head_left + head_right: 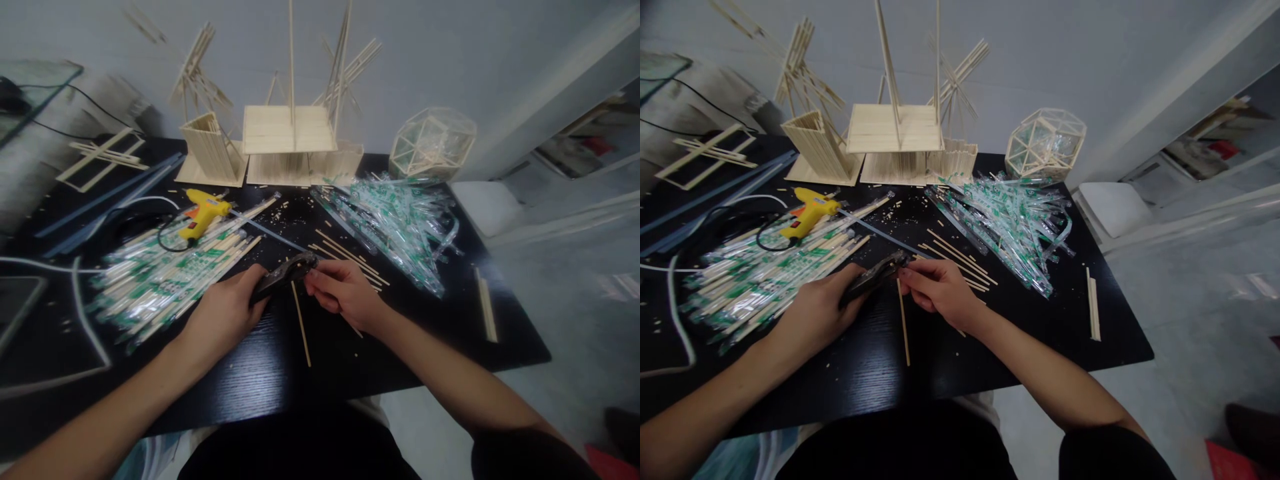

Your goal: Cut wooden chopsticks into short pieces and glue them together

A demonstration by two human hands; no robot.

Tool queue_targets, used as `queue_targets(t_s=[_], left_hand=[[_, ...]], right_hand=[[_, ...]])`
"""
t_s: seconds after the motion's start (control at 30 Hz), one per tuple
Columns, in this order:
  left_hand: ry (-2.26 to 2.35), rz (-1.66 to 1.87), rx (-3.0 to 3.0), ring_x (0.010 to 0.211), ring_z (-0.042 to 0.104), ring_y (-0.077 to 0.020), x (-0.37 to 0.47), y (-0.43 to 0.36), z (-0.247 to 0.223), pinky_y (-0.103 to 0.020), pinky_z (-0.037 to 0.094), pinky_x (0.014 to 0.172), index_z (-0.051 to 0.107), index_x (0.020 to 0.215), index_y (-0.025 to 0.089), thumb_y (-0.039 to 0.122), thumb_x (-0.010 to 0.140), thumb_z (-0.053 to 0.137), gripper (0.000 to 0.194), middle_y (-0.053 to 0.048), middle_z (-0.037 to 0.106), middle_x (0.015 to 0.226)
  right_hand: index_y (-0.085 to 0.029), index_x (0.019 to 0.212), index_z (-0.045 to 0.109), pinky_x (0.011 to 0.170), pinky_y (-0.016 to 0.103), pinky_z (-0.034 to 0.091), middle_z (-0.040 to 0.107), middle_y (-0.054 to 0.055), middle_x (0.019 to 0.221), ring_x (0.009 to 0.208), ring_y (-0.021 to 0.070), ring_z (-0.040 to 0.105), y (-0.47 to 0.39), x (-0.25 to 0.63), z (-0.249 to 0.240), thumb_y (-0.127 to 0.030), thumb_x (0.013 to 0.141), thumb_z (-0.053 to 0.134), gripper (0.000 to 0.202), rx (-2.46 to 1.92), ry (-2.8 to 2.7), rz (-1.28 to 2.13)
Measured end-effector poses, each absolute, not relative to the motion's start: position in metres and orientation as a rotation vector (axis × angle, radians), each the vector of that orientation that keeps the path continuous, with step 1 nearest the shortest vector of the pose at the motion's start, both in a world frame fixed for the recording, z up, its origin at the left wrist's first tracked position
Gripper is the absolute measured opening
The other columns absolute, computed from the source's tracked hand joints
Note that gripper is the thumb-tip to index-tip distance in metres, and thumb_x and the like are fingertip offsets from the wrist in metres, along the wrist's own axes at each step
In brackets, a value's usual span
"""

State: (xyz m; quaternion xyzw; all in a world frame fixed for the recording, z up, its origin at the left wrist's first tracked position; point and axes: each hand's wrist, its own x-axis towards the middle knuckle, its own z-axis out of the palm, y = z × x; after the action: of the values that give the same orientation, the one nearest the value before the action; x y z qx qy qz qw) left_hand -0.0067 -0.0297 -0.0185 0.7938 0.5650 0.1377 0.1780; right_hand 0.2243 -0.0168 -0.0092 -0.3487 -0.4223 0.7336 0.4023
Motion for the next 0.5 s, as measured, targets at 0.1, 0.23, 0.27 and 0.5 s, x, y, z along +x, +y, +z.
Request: queue_targets(t_s=[0.1,0.23,0.27,0.5], left_hand=[[1.607,0.378,2.258,0.067,0.069,-0.0215,-0.0064,-0.0302,-0.0197,-0.028,0.043,0.06,0.058,0.099,0.023,0.031,0.095,0.048,0.013,-0.004,0.072,0.082],[1.604,0.367,2.271,0.063,0.068,-0.0215,-0.0051,-0.0308,-0.0206,-0.028,0.041,0.058,0.056,0.097,0.023,0.029,0.094,0.049,0.01,-0.003,0.071,0.078],[1.605,0.362,2.276,0.063,0.068,-0.0216,-0.0048,-0.0309,-0.0208,-0.028,0.04,0.057,0.056,0.096,0.023,0.029,0.094,0.049,0.01,-0.003,0.071,0.078],[1.643,0.337,2.272,0.059,0.067,-0.0211,-0.0032,-0.0315,-0.0213,-0.029,0.038,0.055,0.056,0.093,0.024,0.03,0.094,0.048,0.01,-0.003,0.07,0.074]], right_hand=[[-0.014,0.072,0.069,0.037,0.019,0.018,0.057,-0.003,0.064,0.041,0.0012,0.035,-0.0169,0.2238,-0.0089,-0.039,0.085,0.078,0.029,-0.888,-1.043,1.861],[-0.014,0.07,0.067,0.037,0.019,0.017,0.053,-0.004,0.06,0.041,0.0016,0.033,-0.017,0.2235,-0.0107,-0.039,0.084,0.079,0.031,-0.898,-1.017,1.885],[-0.014,0.07,0.067,0.037,0.019,0.017,0.053,-0.004,0.059,0.041,0.0017,0.033,-0.017,0.2234,-0.0112,-0.039,0.084,0.079,0.031,-0.9,-1.014,1.888],[-0.014,0.075,0.068,0.037,0.019,0.017,0.055,-0.004,0.064,0.041,0.0012,0.034,-0.0174,0.2237,-0.0109,-0.042,0.082,0.08,0.031,-0.919,-1.018,1.885]])
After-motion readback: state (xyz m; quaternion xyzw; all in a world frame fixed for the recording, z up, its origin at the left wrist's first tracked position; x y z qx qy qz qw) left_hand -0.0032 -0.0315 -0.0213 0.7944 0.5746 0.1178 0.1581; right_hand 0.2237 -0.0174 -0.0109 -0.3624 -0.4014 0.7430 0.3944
